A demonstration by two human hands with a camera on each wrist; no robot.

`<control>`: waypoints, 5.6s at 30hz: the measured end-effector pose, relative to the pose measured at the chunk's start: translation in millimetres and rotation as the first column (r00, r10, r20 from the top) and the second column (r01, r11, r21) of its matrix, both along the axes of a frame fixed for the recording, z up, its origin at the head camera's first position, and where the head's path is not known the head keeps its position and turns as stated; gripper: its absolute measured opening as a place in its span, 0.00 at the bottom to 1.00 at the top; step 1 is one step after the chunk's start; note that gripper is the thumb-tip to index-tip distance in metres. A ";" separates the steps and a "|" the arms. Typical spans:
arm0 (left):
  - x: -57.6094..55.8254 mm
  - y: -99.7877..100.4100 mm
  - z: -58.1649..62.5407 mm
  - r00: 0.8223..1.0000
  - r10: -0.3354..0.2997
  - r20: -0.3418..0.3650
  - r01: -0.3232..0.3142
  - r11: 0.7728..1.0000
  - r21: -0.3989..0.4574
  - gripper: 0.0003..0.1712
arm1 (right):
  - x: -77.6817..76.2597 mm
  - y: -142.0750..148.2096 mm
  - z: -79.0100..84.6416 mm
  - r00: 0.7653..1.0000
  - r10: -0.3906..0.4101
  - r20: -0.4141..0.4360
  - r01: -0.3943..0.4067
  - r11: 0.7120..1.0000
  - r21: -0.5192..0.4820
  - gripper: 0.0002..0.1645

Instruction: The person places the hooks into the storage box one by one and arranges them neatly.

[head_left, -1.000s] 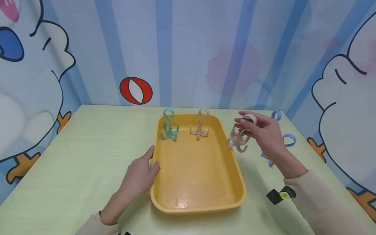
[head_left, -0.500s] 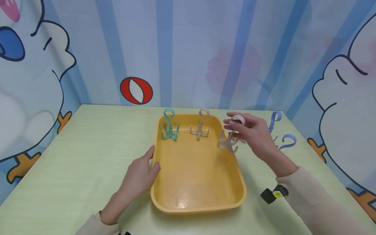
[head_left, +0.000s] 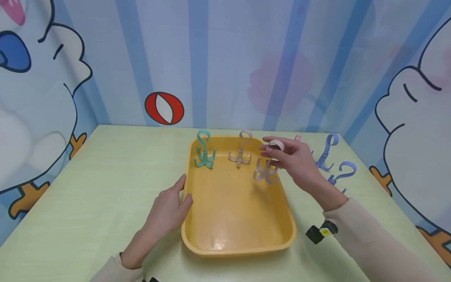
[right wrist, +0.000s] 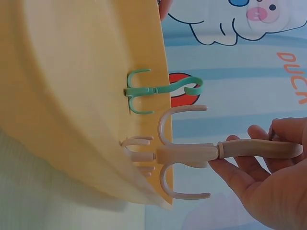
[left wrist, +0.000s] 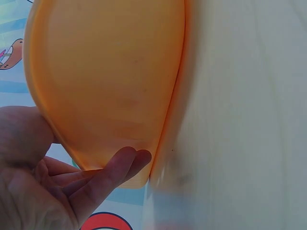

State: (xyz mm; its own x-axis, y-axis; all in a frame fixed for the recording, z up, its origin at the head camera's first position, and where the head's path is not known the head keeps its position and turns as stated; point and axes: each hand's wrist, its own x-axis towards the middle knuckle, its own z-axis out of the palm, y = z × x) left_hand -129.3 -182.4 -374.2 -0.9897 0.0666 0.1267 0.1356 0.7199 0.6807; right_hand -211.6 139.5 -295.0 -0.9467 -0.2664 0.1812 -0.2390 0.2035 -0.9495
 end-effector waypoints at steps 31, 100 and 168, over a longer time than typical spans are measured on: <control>-0.6 1.1 0.2 1.000 0.004 0.006 -0.004 1.000 0.001 0.39 | -1.6 -21.9 -5.2 0.999 0.037 0.031 -0.038 0.999 0.007 0.25; -1.3 1.7 0.5 1.000 0.012 -0.022 -0.013 1.000 -0.020 0.39 | -9.4 -97.0 -13.5 0.974 0.221 0.049 -0.219 0.974 -0.054 0.22; -1.9 1.5 -0.9 1.000 0.012 -0.012 -0.012 1.000 -0.002 0.39 | -36.2 -150.7 -43.4 0.952 0.268 0.148 -0.266 0.963 -0.030 0.20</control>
State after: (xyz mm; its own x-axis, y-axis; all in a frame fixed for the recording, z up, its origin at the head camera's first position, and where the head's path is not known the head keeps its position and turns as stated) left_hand -131.2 -180.9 -375.1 -0.9888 0.0551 0.1387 0.1353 0.7230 0.6775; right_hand -247.8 -11.2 -338.4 -0.8576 -0.5123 0.0468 -0.1383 0.1420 -0.9802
